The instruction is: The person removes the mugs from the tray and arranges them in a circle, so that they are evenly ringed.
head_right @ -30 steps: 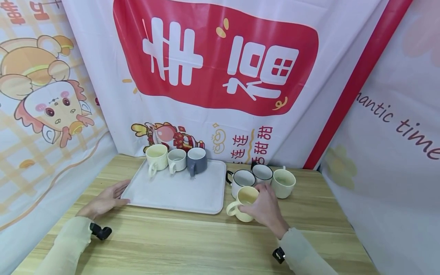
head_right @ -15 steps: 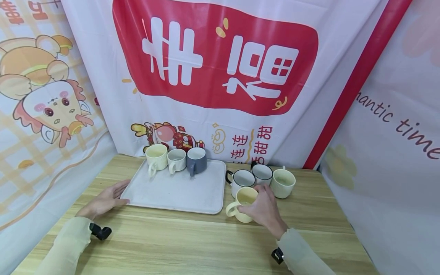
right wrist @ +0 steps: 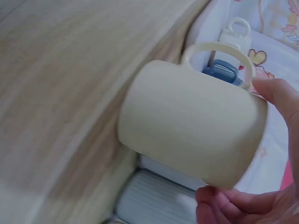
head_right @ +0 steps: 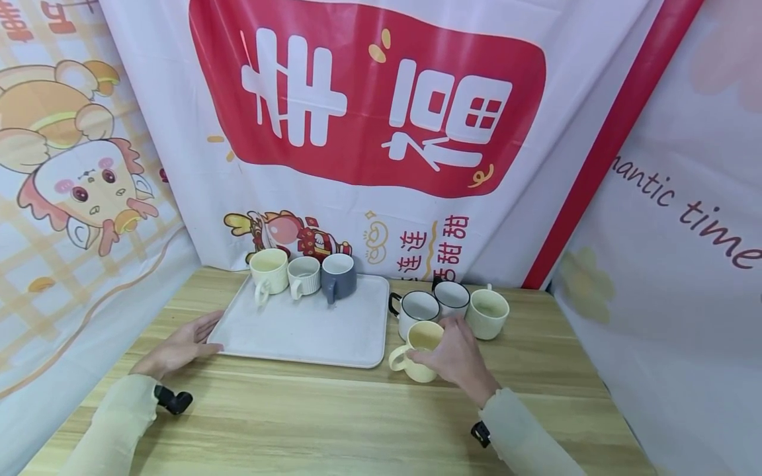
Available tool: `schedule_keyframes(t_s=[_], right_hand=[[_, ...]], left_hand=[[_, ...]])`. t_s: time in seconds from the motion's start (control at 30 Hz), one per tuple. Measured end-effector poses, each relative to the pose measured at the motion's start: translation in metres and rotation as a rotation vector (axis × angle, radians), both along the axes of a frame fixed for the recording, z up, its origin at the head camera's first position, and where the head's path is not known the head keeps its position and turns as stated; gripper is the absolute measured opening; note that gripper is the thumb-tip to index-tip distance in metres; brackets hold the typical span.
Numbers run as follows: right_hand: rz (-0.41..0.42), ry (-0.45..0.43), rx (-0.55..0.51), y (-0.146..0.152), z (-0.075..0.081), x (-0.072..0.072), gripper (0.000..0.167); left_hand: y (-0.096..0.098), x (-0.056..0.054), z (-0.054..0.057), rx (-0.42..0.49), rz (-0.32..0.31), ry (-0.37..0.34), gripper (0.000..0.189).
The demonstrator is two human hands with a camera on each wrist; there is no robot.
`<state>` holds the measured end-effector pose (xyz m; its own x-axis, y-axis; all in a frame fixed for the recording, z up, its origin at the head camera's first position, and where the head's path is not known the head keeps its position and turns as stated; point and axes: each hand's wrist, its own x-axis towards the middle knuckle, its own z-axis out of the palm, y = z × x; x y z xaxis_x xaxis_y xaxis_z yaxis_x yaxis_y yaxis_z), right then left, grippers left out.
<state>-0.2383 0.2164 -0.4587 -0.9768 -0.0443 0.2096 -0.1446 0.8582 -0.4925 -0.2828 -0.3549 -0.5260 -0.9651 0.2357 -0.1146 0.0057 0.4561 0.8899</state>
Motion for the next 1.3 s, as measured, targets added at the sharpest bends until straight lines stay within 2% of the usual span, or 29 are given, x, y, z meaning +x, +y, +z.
schedule_keyframes(t_s=[0.17, 0.3, 0.47, 0.63, 0.77, 0.97, 1.1, 1.3], right_hand=[[0.036, 0.016, 0.025, 0.0, 0.021, -0.001, 0.087], [0.061, 0.042, -0.001, -0.009, 0.038, -0.001, 0.084], [0.111, 0.054, -0.048, -0.034, 0.053, -0.001, 0.083], [0.176, 0.059, -0.11, -0.066, 0.06, -0.005, 0.078], [0.232, 0.087, -0.173, -0.091, 0.059, -0.012, 0.072], [0.25, 0.04, -0.268, -0.129, 0.05, -0.027, 0.073], [0.26, -0.006, -0.338, -0.149, 0.04, -0.039, 0.071], [0.248, -0.022, -0.439, -0.17, 0.019, -0.062, 0.065]], left_hand=[[0.0, -0.001, -0.001, -0.008, -0.002, -0.007, 0.093], [0.0, -0.001, 0.0, -0.008, 0.001, -0.008, 0.094], [0.0, 0.0, 0.001, 0.0, 0.002, -0.003, 0.094], [-0.001, -0.001, 0.0, -0.003, 0.002, -0.002, 0.094], [-0.002, -0.001, 0.0, -0.015, 0.006, -0.002, 0.094], [-0.001, 0.001, 0.002, -0.003, -0.003, 0.012, 0.095], [0.0, 0.002, 0.002, -0.005, -0.003, 0.018, 0.094], [0.0, 0.002, 0.002, -0.005, 0.003, 0.019, 0.093]])
